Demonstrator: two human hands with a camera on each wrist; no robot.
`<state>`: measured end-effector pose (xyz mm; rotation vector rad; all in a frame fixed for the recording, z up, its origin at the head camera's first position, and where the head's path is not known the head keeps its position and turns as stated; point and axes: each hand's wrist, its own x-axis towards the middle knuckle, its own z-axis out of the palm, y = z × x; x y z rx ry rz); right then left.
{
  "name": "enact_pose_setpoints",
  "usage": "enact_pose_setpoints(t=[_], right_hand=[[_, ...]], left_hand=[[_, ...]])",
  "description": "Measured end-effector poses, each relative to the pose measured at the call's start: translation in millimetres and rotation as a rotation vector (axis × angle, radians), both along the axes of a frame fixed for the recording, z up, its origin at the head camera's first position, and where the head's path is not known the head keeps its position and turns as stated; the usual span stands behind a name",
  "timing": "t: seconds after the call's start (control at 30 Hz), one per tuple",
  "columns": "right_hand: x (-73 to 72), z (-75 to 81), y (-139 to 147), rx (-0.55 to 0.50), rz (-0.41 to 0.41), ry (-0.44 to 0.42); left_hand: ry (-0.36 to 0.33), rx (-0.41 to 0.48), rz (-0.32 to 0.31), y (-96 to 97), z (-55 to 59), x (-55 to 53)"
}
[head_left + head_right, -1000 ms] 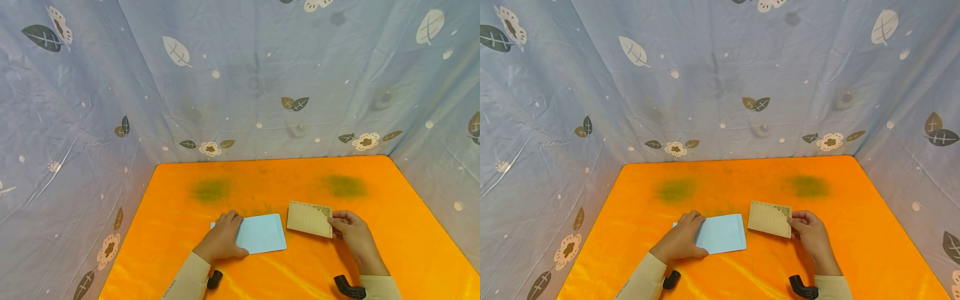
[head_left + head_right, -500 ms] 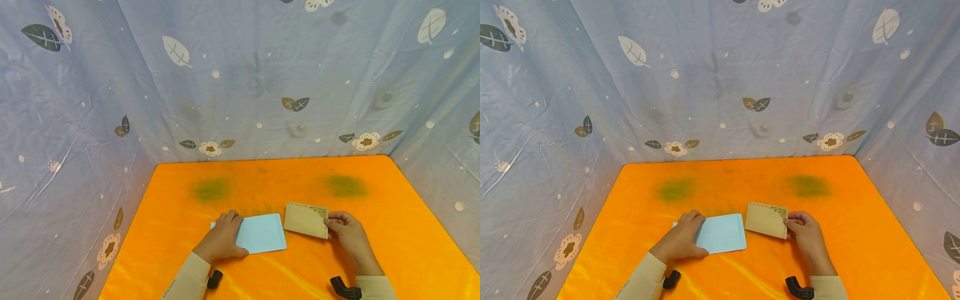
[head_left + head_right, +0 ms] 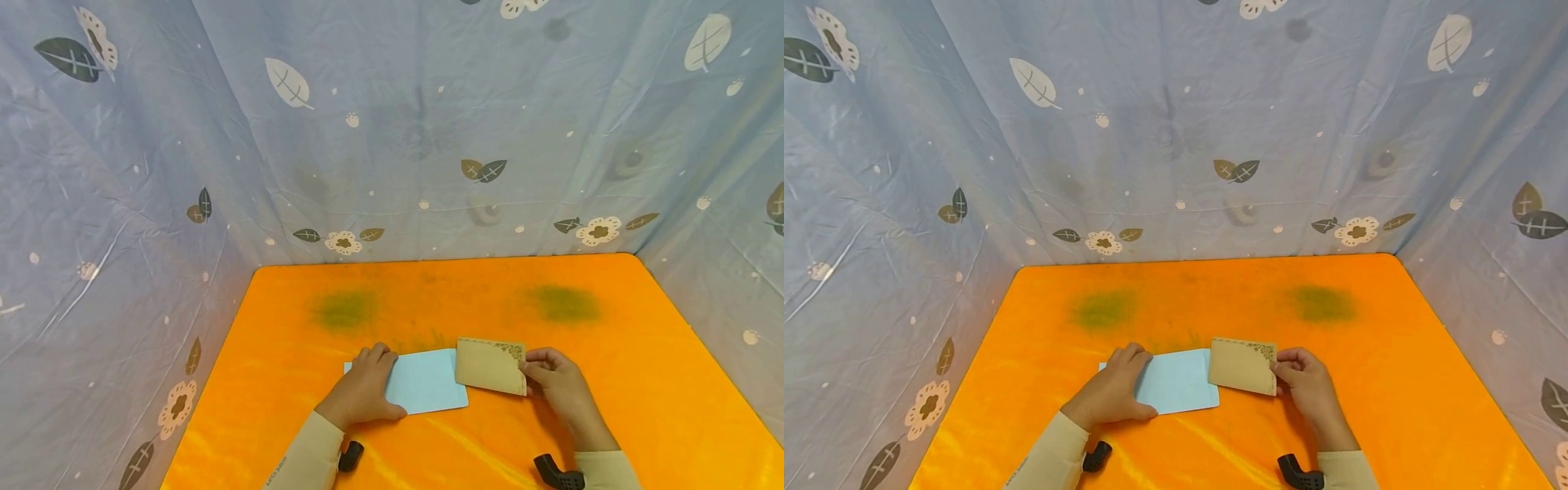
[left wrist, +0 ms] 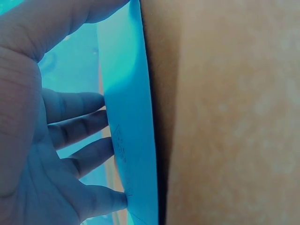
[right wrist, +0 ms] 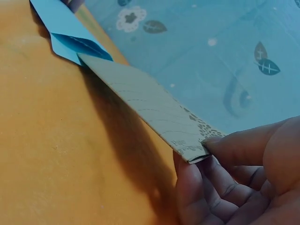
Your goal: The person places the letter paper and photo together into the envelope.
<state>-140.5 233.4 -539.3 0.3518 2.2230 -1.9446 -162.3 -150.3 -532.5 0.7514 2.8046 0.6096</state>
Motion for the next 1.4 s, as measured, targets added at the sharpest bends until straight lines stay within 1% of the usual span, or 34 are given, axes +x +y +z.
enact_pose_setpoints(t=[0.23,0.53,0.73,0.9,1.2,1.4], right_hand=[[1.0,1.2,-2.6,-0.026,0.039,-0.025],[2.3,0.6,-2.6,-0.054,0.087,-0.057],[3.8,1.4,0.5,-0.039,0.108,-0.064],[4.0,-1.1,2.5,-0.038,0.142,-0.066],[5.1,-1.9,1.6,-0.03,0.147,-0.076],[4.5,-2.3,1.2,-0.026,0.172,-0.075]], left_hand=[[0.016,0.001,-0.002,0.2,-0.7,0.7],[0.01,0.011,0.002,0.4,0.4,1.3],[0.013,0.015,0.0,0.4,0.8,1.4],[0.005,0.009,0.0,0.2,1.2,1.3],[0.006,0.009,0.001,0.1,-0.1,1.2],[0.012,0.012,-0.003,-0.1,-0.3,1.1]])
